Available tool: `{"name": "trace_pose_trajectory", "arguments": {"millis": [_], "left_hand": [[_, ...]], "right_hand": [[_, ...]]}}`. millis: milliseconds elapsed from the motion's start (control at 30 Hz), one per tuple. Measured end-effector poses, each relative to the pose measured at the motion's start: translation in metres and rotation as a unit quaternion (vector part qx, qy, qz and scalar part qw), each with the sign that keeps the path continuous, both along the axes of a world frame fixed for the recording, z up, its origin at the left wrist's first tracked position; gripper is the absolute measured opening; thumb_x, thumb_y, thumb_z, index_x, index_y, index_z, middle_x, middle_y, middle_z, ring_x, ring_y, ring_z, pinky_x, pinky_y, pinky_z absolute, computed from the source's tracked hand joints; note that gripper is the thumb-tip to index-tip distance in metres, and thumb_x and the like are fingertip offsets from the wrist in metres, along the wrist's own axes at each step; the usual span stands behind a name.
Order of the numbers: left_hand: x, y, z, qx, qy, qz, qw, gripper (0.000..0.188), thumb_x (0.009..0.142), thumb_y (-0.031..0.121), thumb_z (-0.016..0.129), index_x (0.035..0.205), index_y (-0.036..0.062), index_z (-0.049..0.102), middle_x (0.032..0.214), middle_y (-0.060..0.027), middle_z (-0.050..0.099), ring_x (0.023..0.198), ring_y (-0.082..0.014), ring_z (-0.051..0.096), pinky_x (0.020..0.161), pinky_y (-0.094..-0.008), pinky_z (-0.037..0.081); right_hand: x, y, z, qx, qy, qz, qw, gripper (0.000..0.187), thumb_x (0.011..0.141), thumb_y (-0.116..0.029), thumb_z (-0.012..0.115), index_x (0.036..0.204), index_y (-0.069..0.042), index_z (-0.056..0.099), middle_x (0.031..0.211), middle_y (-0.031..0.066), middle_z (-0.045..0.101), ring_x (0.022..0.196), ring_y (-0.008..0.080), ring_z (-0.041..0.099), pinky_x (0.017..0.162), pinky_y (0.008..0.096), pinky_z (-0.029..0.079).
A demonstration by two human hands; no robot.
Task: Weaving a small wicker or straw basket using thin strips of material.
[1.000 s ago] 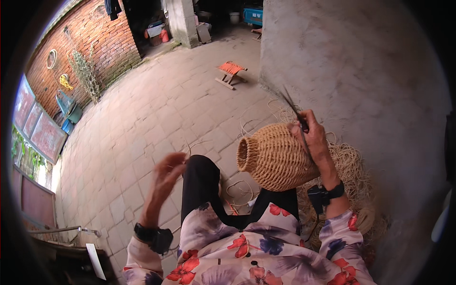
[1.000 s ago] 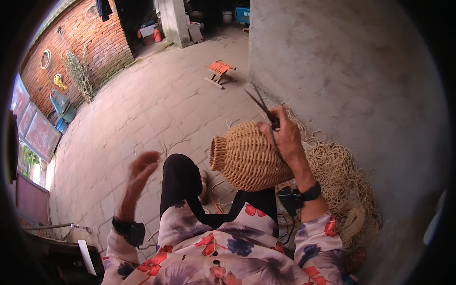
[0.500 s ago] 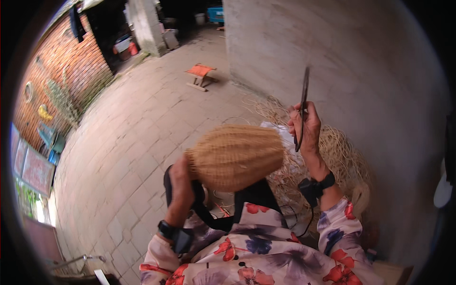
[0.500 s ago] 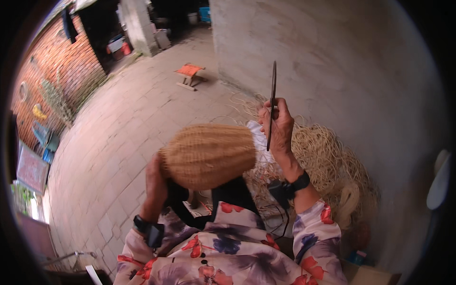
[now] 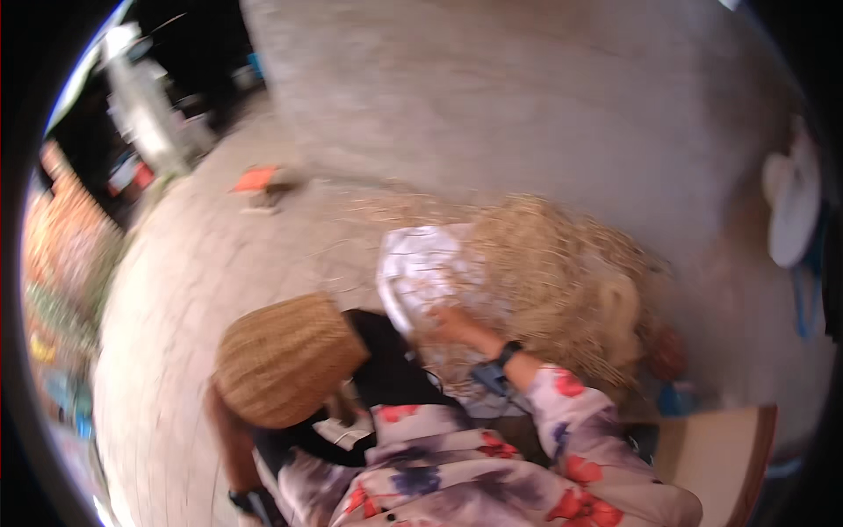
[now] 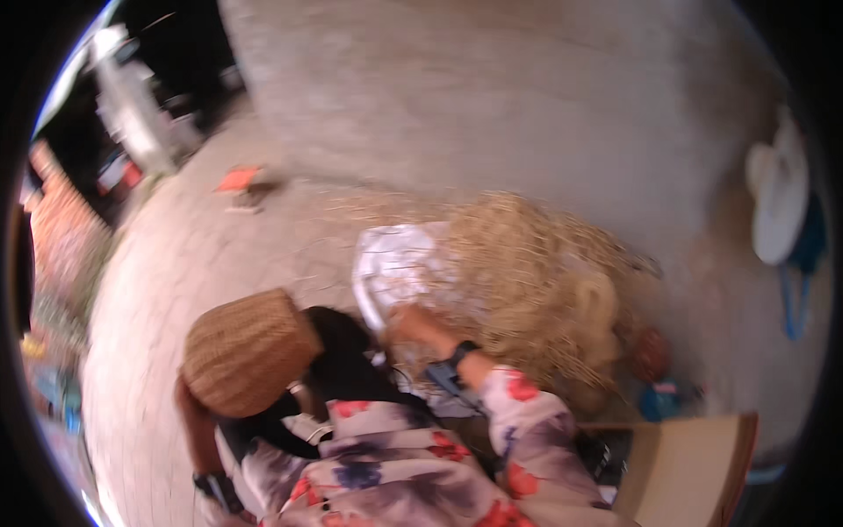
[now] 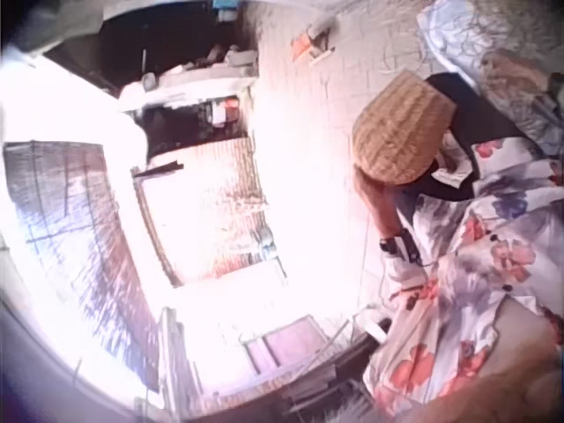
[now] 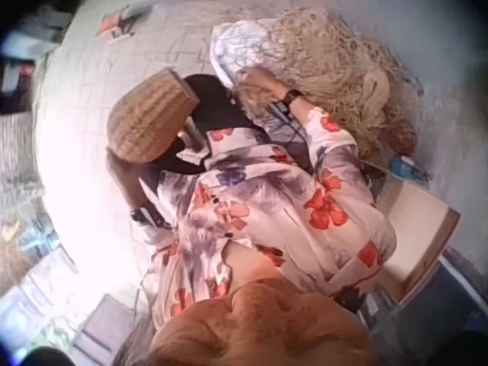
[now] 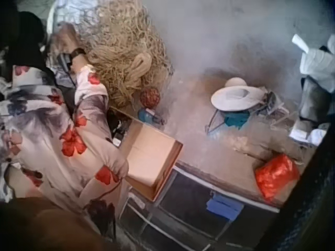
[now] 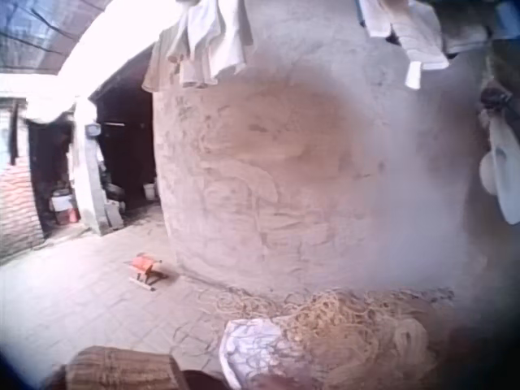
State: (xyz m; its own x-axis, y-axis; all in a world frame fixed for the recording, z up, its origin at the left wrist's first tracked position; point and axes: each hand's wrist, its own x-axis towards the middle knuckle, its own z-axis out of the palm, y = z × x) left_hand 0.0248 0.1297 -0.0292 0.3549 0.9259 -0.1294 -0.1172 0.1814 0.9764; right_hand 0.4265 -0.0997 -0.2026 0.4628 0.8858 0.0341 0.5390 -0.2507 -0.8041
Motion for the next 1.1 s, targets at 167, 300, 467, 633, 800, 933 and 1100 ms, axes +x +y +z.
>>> {"name": "trace_pose_trajectory", "arguments": {"millis": [167, 300, 467, 633, 800, 933, 1100], "left_hand": [[0.041, -0.006, 0.02, 0.174, 0.061, -0.054, 0.981, 0.03, 0.098, 0.029, 0.057, 0.106, 0.0023, 0.069, 0.095, -0.0015, 0.066, 0.09, -0.0111, 0.058, 0.08, -0.028, 0.046], [0.035, -0.016, 0.026, 0.123, 0.128, -0.053, 0.983, 0.031, 0.099, 0.03, 0.056, 0.096, 0.0008, 0.065, 0.085, 0.0037, 0.059, 0.08, -0.0078, 0.051, 0.071, -0.026, 0.042], [0.035, -0.003, 0.041, 0.257, 0.229, -0.203, 0.917, 0.038, 0.101, 0.034, 0.051, 0.101, -0.002, 0.063, 0.085, -0.0009, 0.06, 0.083, -0.0098, 0.055, 0.075, -0.0278, 0.045], [0.05, 0.023, 0.023, 0.2, 0.134, -0.195, 0.951, 0.042, 0.099, 0.037, 0.053, 0.087, -0.0023, 0.062, 0.074, -0.002, 0.056, 0.071, -0.0103, 0.053, 0.065, -0.0292, 0.044], [0.052, 0.03, 0.0, 0.468, 0.052, -0.188, 0.862, 0.034, 0.099, 0.028, 0.052, 0.092, -0.003, 0.063, 0.082, -0.0086, 0.062, 0.076, -0.0149, 0.058, 0.07, -0.0322, 0.047], [0.05, 0.048, -0.003, 0.587, 0.129, -0.245, 0.761, 0.029, 0.096, 0.013, 0.047, 0.116, -0.0028, 0.061, 0.113, -0.0167, 0.064, 0.104, -0.0296, 0.061, 0.09, -0.0344, 0.048], [0.054, 0.054, -0.016, 0.238, 0.15, -0.294, 0.914, 0.031, 0.098, 0.024, 0.051, 0.104, -0.0032, 0.065, 0.1, -0.0124, 0.065, 0.091, -0.0202, 0.062, 0.081, -0.0323, 0.049]], "right_hand": [[0.015, 0.009, 0.133, 0.125, -0.02, -0.108, 0.986, 0.014, 0.087, -0.012, 0.066, 0.099, -0.005, 0.067, 0.073, 0.0111, 0.068, 0.063, 0.0161, 0.063, 0.058, 0.0314, 0.049], [-0.059, 0.029, 0.198, 0.151, 0.004, 0.047, 0.987, 0.021, 0.089, -0.014, 0.066, 0.105, 0.0, 0.064, 0.082, 0.0123, 0.069, 0.075, 0.0177, 0.068, 0.07, 0.031, 0.055], [-0.116, 0.047, 0.219, 0.134, 0.037, 0.141, 0.98, 0.027, 0.089, -0.015, 0.069, 0.111, -0.001, 0.064, 0.1, 0.0148, 0.067, 0.089, 0.022, 0.067, 0.077, 0.0331, 0.055], [-0.144, 0.056, 0.218, 0.215, -0.16, 0.25, 0.93, 0.057, 0.08, -0.028, 0.077, 0.131, -0.01, 0.057, 0.136, 0.0155, 0.05, 0.124, 0.0346, 0.05, 0.104, 0.0443, 0.039], [-0.161, 0.062, 0.202, 0.185, -0.184, 0.268, 0.927, 0.085, 0.079, -0.056, 0.073, 0.147, -0.014, 0.043, 0.152, 0.016, 0.034, 0.137, 0.036, 0.038, 0.11, 0.0516, 0.028], [-0.165, 0.079, 0.178, 0.165, -0.142, 0.232, 0.948, 0.088, 0.082, -0.064, 0.066, 0.15, -0.013, 0.039, 0.154, 0.0167, 0.031, 0.14, 0.0371, 0.035, 0.112, 0.0531, 0.025], [-0.163, 0.086, 0.171, 0.152, -0.137, 0.247, 0.947, 0.084, 0.088, -0.06, 0.063, 0.15, -0.01, 0.037, 0.153, 0.0168, 0.034, 0.139, 0.0361, 0.037, 0.113, 0.0476, 0.029]]}}
